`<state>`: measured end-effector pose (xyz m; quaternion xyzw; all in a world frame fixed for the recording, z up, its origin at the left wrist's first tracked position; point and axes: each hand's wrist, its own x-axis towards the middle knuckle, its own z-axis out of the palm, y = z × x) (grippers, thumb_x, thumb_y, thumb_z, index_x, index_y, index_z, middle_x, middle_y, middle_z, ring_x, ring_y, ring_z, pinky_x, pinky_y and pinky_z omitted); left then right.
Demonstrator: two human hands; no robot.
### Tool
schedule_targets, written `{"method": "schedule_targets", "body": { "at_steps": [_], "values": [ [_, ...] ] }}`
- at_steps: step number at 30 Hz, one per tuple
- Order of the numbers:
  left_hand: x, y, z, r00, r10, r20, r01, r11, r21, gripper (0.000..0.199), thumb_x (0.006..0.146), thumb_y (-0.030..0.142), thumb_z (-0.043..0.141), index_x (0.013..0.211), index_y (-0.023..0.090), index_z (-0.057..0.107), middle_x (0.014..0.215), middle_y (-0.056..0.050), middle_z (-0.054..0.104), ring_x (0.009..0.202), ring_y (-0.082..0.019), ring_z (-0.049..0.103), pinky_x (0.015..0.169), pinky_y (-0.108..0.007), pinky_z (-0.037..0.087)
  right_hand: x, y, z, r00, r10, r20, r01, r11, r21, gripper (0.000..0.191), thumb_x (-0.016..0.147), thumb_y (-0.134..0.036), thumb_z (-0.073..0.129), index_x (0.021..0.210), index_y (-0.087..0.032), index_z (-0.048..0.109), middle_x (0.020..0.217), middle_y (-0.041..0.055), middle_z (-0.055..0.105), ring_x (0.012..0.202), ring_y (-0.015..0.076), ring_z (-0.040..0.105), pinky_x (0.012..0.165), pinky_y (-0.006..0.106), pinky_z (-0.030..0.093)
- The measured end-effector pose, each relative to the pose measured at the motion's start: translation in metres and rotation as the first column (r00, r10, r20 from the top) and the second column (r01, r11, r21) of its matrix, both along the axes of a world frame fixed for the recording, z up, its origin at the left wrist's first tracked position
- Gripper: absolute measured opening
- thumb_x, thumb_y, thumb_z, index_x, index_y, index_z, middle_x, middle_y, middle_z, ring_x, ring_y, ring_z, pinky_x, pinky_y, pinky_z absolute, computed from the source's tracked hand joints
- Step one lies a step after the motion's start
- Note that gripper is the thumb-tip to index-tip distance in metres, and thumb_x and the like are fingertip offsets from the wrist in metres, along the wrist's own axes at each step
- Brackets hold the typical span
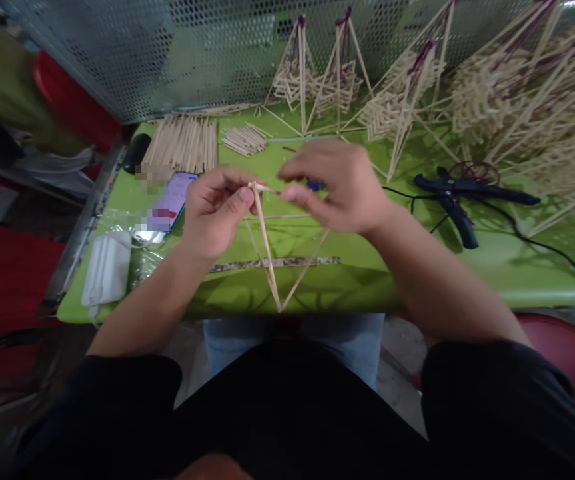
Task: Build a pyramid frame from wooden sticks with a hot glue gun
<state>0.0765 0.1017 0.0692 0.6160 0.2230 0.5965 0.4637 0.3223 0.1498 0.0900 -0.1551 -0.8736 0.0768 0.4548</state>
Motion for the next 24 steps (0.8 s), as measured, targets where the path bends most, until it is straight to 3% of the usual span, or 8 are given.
{"method": "schedule_targets", "body": {
  "at_steps": [1,3,6,8,11,17,21,24],
  "values": [
    [-0.003,0.003,0.0,1.0,0.018,-0.005,-0.018,1.0,-0.007,0.027,0.097,0.054,0.095,0.103,0.029,0.091,0.081,0.001,0.076,0.067,-0.009,0.07,0.061,-0.02,0.058,0.01,0.008,0.003,0.994,-0.107,0.037,0.111,0.988,-0.107,0.04,0.118,-0.06,0.057,0.112,-0.029,0.08,0.101,0.0046,0.082,0.09,0.0226,0.076,0.085,0.042,0.06],
    [-0.009,0.009,-0.002,0.999,0.046,0.0,-0.046,0.999,-0.026,0.029,0.095,0.056,0.096,0.101,0.029,0.091,0.082,0.001,0.076,0.067,-0.009,0.069,0.061,-0.02,0.058,0.032,0.028,0.004,0.87,-0.399,0.291,0.477,0.829,-0.292,0.044,0.122,-0.056,0.047,0.119,-0.025,0.079,0.111,0.009,0.081,0.101,0.0239,0.075,0.093,0.042,0.06],
    [-0.017,0.017,-0.005,0.998,0.053,0.031,-0.052,0.998,-0.036,0.025,0.095,0.053,0.097,0.1,0.029,0.092,0.085,0.0,0.078,0.068,-0.008,0.068,0.065,-0.02,0.059,0.061,0.061,-0.006,0.763,-0.354,0.541,0.581,0.743,-0.332,0.02,0.102,-0.029,0.079,0.117,-0.018,0.084,0.106,0.0117,0.084,0.094,0.0263,0.073,0.091,0.043,0.057],
    [-0.019,0.022,-0.008,0.997,0.057,0.051,-0.056,0.998,-0.033,0.024,0.093,0.053,0.099,0.101,0.031,0.093,0.086,0.0,0.08,0.069,-0.008,0.068,0.066,-0.02,0.059,0.067,0.076,-0.018,0.629,-0.281,0.725,0.642,0.714,-0.28,0.041,0.093,-0.028,0.09,0.13,-0.012,0.083,0.118,0.0172,0.085,0.096,0.0263,0.071,0.094,0.041,0.056],
    [-0.02,0.027,-0.011,0.996,0.07,0.054,-0.067,0.996,-0.05,0.026,0.09,0.054,0.101,0.1,0.031,0.094,0.086,0.0,0.082,0.07,-0.008,0.069,0.066,-0.02,0.059,0.058,0.081,-0.035,0.476,-0.289,0.83,0.706,0.688,-0.166,0.059,0.093,-0.025,0.086,0.15,-0.013,0.075,0.133,0.0199,0.082,0.107,0.0298,0.072,0.099,0.043,0.055],
    [-0.019,0.023,-0.008,0.998,0.037,0.058,-0.031,0.995,-0.097,0.027,0.087,0.048,0.104,0.101,0.028,0.094,0.09,-0.001,0.084,0.075,-0.009,0.072,0.07,-0.021,0.062,0.028,0.071,-0.055,0.454,-0.376,0.807,0.756,0.642,-0.127,0.056,0.092,-0.024,0.08,0.147,-0.017,0.07,0.137,0.0206,0.079,0.114,0.0366,0.075,0.099,0.047,0.059],
    [-0.017,0.02,-0.007,0.996,0.044,0.078,-0.032,0.989,-0.147,0.026,0.087,0.043,0.104,0.101,0.026,0.092,0.09,-0.002,0.082,0.077,-0.01,0.073,0.072,-0.022,0.062,0.034,0.082,-0.062,0.471,-0.552,0.688,0.836,0.528,-0.149,0.036,0.092,-0.03,0.088,0.121,-0.018,0.071,0.109,0.0141,0.082,0.096,0.0257,0.072,0.094,0.04,0.059],
    [-0.015,0.02,-0.007,0.994,0.017,0.104,0.0,0.987,-0.163,0.028,0.084,0.042,0.106,0.101,0.025,0.092,0.087,-0.001,0.081,0.073,-0.01,0.073,0.068,-0.022,0.061,0.053,0.097,-0.059,0.536,-0.714,0.451,0.843,0.482,-0.239,0.025,0.091,-0.027,0.093,0.099,-0.021,0.07,0.089,0.006,0.078,0.083,0.0178,0.063,0.091,0.032,0.056]
  ]
}}
